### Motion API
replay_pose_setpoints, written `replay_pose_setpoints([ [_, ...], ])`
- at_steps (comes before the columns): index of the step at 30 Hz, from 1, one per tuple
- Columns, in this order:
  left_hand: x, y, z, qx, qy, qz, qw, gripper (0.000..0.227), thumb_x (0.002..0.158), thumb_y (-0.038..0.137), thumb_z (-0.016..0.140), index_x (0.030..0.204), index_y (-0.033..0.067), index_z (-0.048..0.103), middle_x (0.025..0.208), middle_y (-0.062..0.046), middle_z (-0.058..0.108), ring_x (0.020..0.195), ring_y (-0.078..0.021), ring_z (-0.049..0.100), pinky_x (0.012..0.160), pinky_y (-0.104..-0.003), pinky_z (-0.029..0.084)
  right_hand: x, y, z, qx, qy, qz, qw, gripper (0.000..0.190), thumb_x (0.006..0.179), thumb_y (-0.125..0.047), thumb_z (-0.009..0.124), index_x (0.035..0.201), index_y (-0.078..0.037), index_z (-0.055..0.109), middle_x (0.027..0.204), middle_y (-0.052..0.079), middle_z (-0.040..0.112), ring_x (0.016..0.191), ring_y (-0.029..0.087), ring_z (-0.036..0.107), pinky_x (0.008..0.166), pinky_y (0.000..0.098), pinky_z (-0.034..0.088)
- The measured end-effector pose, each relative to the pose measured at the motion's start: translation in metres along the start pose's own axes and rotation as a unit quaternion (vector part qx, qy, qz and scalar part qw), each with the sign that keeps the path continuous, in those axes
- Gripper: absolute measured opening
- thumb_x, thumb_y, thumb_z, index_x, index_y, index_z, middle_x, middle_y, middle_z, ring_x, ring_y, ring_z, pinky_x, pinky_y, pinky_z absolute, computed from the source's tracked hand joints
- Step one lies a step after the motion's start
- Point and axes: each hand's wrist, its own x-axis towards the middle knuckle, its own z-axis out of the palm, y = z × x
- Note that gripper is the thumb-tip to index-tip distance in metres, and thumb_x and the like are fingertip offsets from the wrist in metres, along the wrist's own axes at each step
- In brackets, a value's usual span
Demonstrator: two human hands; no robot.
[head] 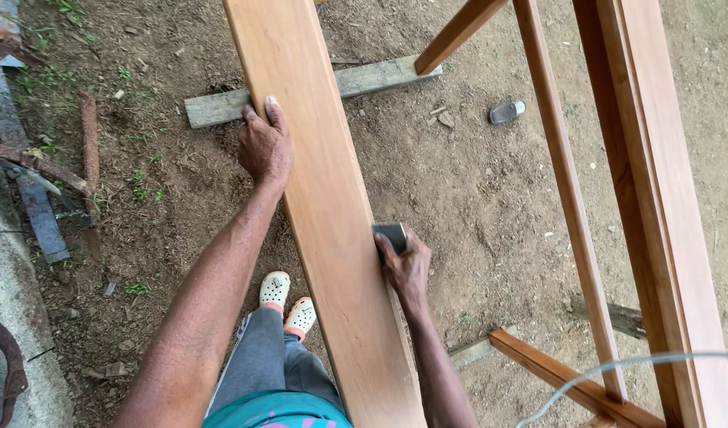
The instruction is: Sanding the surface of a wooden window frame using sandpaper.
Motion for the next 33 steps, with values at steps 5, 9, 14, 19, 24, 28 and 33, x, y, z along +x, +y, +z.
replay_pose_setpoints([
  [5,-0.003,0.006,-0.006,-0.006,0.010,0.000,1.000,0.066,0.108,0.057,0.031,0.135,0.0017,0.054,0.075,-0.007,0.067,0.063,-0.0215,0.071,0.046,-0.041,0.058,0.061,-0.023,0.022,-0.019,0.024,-0.105,0.994,0.039,0.091,-0.035,0.079,0.118,-0.006,0.074,0.091,0.009,0.078,0.066,0.015,0.073,0.053,0.0309,0.063],
  [9,-0.005,0.007,-0.008,-0.013,-0.019,-0.017,1.000,0.066,0.108,0.057,0.030,0.139,0.0029,0.052,0.073,-0.007,0.069,0.061,-0.0224,0.071,0.046,-0.041,0.057,0.095,-0.044,0.038,-0.003,0.021,-0.093,0.995,0.037,0.090,-0.034,0.079,0.115,-0.008,0.075,0.084,0.009,0.077,0.057,0.015,0.069,0.049,0.0313,0.061],
  [14,-0.001,0.002,0.001,-0.012,-0.015,-0.012,1.000,0.066,0.108,0.057,0.030,0.139,0.0030,0.053,0.072,-0.007,0.070,0.061,-0.0223,0.072,0.045,-0.040,0.056,0.131,-0.058,0.051,-0.054,0.049,-0.112,0.991,0.033,0.088,-0.034,0.082,0.105,-0.006,0.076,0.079,0.009,0.075,0.055,0.014,0.065,0.046,0.0317,0.058],
  [19,-0.006,0.009,-0.013,-0.020,-0.009,-0.007,1.000,0.066,0.109,0.057,0.031,0.138,0.0021,0.053,0.075,-0.008,0.069,0.062,-0.0224,0.071,0.045,-0.040,0.056,0.114,-0.068,0.038,0.004,0.006,-0.081,0.997,0.031,0.094,-0.036,0.080,0.097,-0.006,0.079,0.081,0.008,0.079,0.060,0.013,0.068,0.052,0.0321,0.056],
  [24,-0.003,0.005,-0.006,-0.013,-0.028,-0.012,0.999,0.065,0.108,0.056,0.030,0.136,0.0023,0.053,0.078,-0.009,0.069,0.063,-0.0205,0.071,0.044,-0.039,0.056,-0.002,-0.020,-0.016,-0.005,-0.035,-0.033,0.999,0.043,0.090,-0.047,0.073,0.117,-0.015,0.075,0.094,0.009,0.078,0.070,0.017,0.073,0.060,0.0356,0.063],
  [28,-0.003,0.004,-0.007,-0.018,-0.020,-0.007,1.000,0.063,0.108,0.056,0.031,0.129,0.0029,0.057,0.079,-0.009,0.067,0.060,-0.0197,0.070,0.041,-0.037,0.056,-0.115,0.055,-0.059,0.000,-0.056,0.111,0.992,0.050,0.082,-0.050,0.076,0.117,-0.015,0.077,0.094,0.009,0.080,0.076,0.020,0.077,0.066,0.0394,0.067],
  [33,0.000,0.002,0.000,-0.008,-0.015,0.001,1.000,0.062,0.109,0.055,0.030,0.127,0.0026,0.057,0.071,-0.005,0.066,0.056,-0.0190,0.069,0.039,-0.036,0.055,-0.165,0.110,-0.079,0.082,-0.072,0.249,0.962,0.053,0.074,-0.044,0.083,0.116,-0.011,0.077,0.093,0.011,0.084,0.079,0.021,0.078,0.072,0.0439,0.068],
])
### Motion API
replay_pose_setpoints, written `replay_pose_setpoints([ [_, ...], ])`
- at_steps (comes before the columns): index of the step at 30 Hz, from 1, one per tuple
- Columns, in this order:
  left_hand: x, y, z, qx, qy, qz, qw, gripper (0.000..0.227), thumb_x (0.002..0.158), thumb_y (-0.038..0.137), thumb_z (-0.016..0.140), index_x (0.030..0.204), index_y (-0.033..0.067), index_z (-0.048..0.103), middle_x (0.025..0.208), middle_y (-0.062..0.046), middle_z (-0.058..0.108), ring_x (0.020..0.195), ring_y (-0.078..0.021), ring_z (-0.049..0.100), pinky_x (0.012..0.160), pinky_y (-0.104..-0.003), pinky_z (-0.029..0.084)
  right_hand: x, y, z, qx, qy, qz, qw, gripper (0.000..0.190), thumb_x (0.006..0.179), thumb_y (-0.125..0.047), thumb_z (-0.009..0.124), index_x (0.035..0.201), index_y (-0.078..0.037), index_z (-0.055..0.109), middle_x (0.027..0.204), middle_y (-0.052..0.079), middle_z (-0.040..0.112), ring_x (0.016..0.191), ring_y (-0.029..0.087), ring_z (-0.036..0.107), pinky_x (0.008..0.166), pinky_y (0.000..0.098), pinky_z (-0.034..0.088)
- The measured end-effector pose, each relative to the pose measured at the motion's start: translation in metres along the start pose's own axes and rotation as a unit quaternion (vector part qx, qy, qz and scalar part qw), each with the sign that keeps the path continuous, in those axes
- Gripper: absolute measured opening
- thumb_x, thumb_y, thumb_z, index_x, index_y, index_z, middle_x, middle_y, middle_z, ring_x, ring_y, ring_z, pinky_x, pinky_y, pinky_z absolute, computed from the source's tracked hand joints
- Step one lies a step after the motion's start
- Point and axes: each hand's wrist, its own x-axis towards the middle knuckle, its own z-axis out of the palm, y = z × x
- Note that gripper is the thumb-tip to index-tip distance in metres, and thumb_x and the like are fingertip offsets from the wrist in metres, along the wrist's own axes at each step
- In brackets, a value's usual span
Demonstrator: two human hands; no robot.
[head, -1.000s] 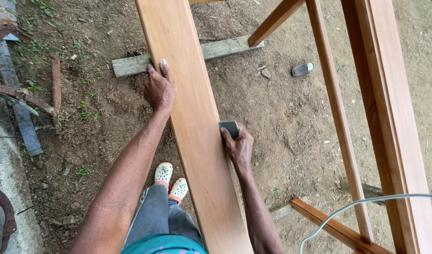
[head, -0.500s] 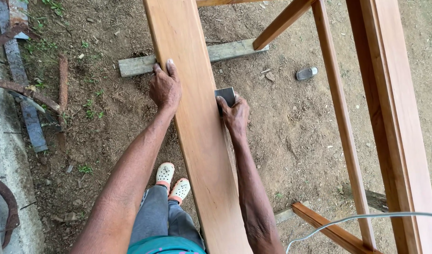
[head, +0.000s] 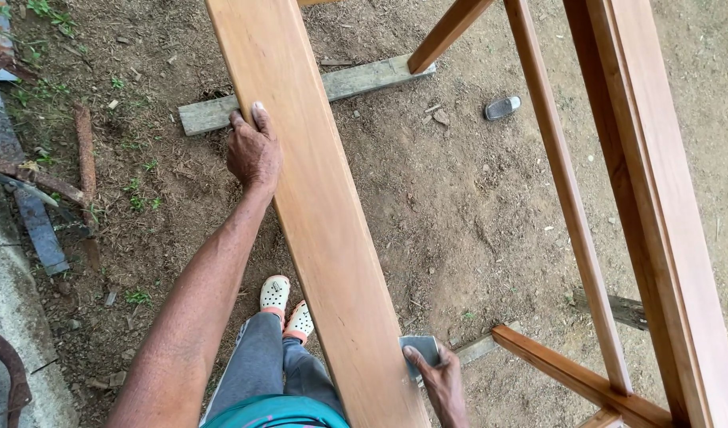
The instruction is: Sanding the surface of a wooden window frame using sandpaper.
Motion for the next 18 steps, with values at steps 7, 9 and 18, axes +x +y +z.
replay_pose_setpoints([
  [7,-0.002,0.002,-0.005,0.011,-0.001,-0.001,1.000,0.061,0.109,0.054,0.030,0.128,0.0028,0.056,0.069,-0.005,0.067,0.057,-0.0201,0.070,0.043,-0.039,0.056,0.052,-0.068,0.026,0.001,-0.034,-0.033,0.999,0.057,0.075,-0.050,0.082,0.113,-0.008,0.076,0.092,0.009,0.079,0.080,0.020,0.075,0.074,0.0455,0.066],
  [9,-0.002,0.001,-0.005,0.019,0.010,0.006,1.000,0.061,0.109,0.055,0.030,0.128,0.0029,0.057,0.070,-0.006,0.067,0.059,-0.0208,0.070,0.044,-0.040,0.056,0.068,-0.094,0.034,0.017,-0.051,-0.048,0.997,0.059,0.073,-0.051,0.082,0.112,-0.007,0.075,0.091,0.009,0.079,0.078,0.021,0.074,0.074,0.0470,0.066],
  [18,-0.008,0.013,-0.015,-0.007,-0.002,-0.020,1.000,0.062,0.108,0.054,0.033,0.132,0.0011,0.054,0.080,-0.011,0.070,0.069,-0.0258,0.073,0.051,-0.043,0.060,0.143,-0.188,0.075,0.085,-0.098,-0.136,0.982,0.060,0.076,-0.047,0.084,0.112,-0.002,0.072,0.096,0.010,0.079,0.086,0.019,0.074,0.085,0.0471,0.063],
])
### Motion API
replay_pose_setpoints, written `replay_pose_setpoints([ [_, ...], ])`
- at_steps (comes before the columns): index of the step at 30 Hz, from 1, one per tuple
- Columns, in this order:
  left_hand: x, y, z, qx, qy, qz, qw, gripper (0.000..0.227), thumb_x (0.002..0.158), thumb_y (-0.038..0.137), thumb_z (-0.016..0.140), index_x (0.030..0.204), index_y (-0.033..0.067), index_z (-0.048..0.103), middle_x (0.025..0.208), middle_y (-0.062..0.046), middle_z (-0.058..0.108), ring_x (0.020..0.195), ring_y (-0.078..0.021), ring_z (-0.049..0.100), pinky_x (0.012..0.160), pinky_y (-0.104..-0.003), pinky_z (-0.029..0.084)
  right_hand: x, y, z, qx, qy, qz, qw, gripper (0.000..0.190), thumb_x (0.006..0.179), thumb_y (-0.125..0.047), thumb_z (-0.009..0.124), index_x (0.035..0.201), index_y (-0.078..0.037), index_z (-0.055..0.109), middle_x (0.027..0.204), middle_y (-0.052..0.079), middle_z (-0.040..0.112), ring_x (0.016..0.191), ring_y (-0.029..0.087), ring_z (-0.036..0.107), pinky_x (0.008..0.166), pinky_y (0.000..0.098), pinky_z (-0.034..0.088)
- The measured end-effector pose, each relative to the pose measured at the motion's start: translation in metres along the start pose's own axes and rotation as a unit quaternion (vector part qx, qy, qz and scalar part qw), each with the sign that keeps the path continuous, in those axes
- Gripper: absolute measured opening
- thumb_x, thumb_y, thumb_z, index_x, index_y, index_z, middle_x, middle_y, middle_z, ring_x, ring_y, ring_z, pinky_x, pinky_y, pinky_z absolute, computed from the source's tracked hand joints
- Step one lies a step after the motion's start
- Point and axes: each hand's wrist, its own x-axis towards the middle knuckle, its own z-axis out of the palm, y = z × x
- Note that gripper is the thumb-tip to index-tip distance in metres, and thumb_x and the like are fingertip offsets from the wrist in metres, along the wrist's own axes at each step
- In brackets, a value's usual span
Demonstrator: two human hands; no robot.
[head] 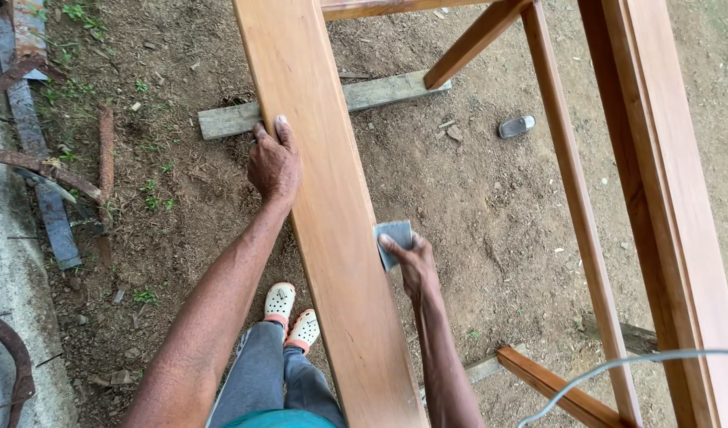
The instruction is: Sanding the surface of a wooden window frame using sandpaper.
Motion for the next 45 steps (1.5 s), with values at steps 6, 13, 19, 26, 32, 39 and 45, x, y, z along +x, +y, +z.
replay_pose_setpoints([
  [6,-0.001,0.001,-0.001,0.015,-0.001,0.010,1.000,0.061,0.109,0.053,0.033,0.132,0.0004,0.054,0.085,-0.014,0.071,0.075,-0.0295,0.074,0.056,-0.046,0.060,0.083,-0.056,0.033,0.019,-0.003,-0.041,0.999,0.052,0.078,-0.037,0.084,0.115,-0.003,0.071,0.095,0.011,0.078,0.081,0.019,0.073,0.081,0.0458,0.064],
  [13,0.003,-0.003,0.005,0.002,-0.012,0.003,1.000,0.062,0.109,0.055,0.032,0.132,0.0020,0.055,0.080,-0.009,0.069,0.067,-0.0232,0.071,0.049,-0.041,0.056,0.134,-0.097,0.057,0.032,0.004,-0.071,0.997,0.045,0.081,-0.032,0.086,0.112,-0.002,0.073,0.091,0.012,0.079,0.074,0.018,0.071,0.074,0.0414,0.063],
  [19,0.010,-0.018,0.017,0.000,-0.004,0.012,1.000,0.061,0.107,0.057,0.032,0.125,0.0044,0.058,0.073,-0.003,0.060,0.053,-0.0155,0.060,0.039,-0.034,0.049,0.043,-0.060,0.026,-0.019,0.009,-0.014,1.000,0.052,0.078,-0.045,0.081,0.113,-0.008,0.072,0.097,0.006,0.078,0.085,0.015,0.071,0.082,0.0450,0.059],
  [26,0.015,-0.025,0.023,0.007,0.011,0.044,0.999,0.060,0.110,0.057,0.031,0.121,0.0043,0.059,0.077,-0.003,0.063,0.058,-0.0150,0.063,0.043,-0.032,0.053,-0.124,0.046,-0.036,-0.053,0.016,0.034,0.998,0.067,0.074,-0.060,0.079,0.109,-0.003,0.073,0.088,0.009,0.076,0.079,0.020,0.070,0.081,0.0482,0.060],
  [32,0.020,-0.029,0.027,0.017,0.015,0.046,0.999,0.061,0.110,0.057,0.030,0.120,0.0034,0.057,0.079,-0.005,0.066,0.061,-0.0162,0.068,0.044,-0.033,0.058,-0.236,0.167,-0.096,-0.050,0.034,0.210,0.976,0.066,0.071,-0.051,0.082,0.117,-0.005,0.071,0.088,0.012,0.077,0.077,0.025,0.070,0.076,0.0476,0.061],
  [39,0.013,-0.019,0.017,0.006,0.015,0.042,0.999,0.058,0.111,0.055,0.031,0.118,0.0040,0.058,0.077,-0.004,0.066,0.060,-0.0155,0.067,0.043,-0.031,0.057,-0.271,0.279,-0.132,-0.003,0.027,0.207,0.978,0.061,0.066,-0.044,0.092,0.104,0.002,0.076,0.087,0.016,0.083,0.083,0.025,0.078,0.081,0.0458,0.067],
  [45,0.011,-0.021,0.016,0.008,0.018,0.033,0.999,0.057,0.111,0.054,0.032,0.118,0.0047,0.059,0.074,-0.004,0.065,0.057,-0.0157,0.066,0.043,-0.033,0.056,-0.212,0.164,-0.091,-0.038,0.029,0.182,0.982,0.063,0.067,-0.053,0.087,0.102,-0.002,0.076,0.082,0.010,0.077,0.077,0.022,0.071,0.077,0.0437,0.063],
])
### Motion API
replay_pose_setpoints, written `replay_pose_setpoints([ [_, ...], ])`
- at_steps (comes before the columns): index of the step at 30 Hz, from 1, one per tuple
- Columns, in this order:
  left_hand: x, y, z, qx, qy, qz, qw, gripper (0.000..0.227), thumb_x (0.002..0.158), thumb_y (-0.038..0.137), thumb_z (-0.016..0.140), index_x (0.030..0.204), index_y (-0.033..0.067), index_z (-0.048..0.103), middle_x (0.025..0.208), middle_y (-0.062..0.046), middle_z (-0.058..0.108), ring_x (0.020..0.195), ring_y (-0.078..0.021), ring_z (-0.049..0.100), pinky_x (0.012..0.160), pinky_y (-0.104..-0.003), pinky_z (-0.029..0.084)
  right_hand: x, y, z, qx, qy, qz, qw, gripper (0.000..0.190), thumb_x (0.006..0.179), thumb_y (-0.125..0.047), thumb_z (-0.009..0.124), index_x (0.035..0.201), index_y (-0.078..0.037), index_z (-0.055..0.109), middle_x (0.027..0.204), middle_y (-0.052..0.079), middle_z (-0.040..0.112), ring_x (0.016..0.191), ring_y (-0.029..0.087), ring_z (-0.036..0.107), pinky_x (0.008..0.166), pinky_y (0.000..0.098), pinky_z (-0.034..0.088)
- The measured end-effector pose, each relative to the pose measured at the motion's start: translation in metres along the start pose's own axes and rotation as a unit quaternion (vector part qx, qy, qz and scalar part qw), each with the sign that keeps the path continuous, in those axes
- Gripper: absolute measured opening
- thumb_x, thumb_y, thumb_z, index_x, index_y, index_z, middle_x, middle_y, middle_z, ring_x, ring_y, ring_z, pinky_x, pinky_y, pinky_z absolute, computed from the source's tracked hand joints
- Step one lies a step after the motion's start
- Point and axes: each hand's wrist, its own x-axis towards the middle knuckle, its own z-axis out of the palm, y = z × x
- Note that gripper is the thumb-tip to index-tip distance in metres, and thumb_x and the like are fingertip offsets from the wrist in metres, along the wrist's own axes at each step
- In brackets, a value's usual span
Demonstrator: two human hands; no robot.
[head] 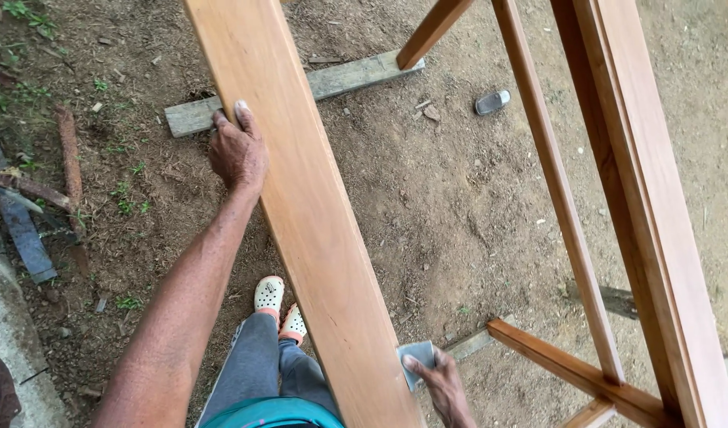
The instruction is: Sanding the surface of a wooden window frame using sandpaper.
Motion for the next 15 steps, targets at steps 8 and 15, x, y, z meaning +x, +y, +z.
replay_pose_setpoints([
  [8,-0.004,0.011,-0.006,0.012,-0.011,-0.021,1.000,0.056,0.110,0.053,0.034,0.124,0.0042,0.058,0.074,-0.005,0.066,0.058,-0.0194,0.066,0.043,-0.038,0.054,0.056,-0.107,0.034,-0.057,0.004,-0.078,0.995,0.064,0.064,-0.062,0.083,0.099,-0.008,0.075,0.078,0.006,0.076,0.070,0.019,0.071,0.071,0.0440,0.064],
  [15,-0.003,0.010,-0.006,-0.015,-0.024,-0.018,0.999,0.056,0.109,0.051,0.036,0.130,0.0017,0.054,0.079,-0.008,0.067,0.061,-0.0199,0.066,0.045,-0.039,0.054,0.108,-0.214,0.075,-0.035,0.008,-0.173,0.984,0.069,0.068,-0.066,0.079,0.104,-0.007,0.074,0.084,0.005,0.075,0.074,0.019,0.072,0.071,0.0470,0.066],
])
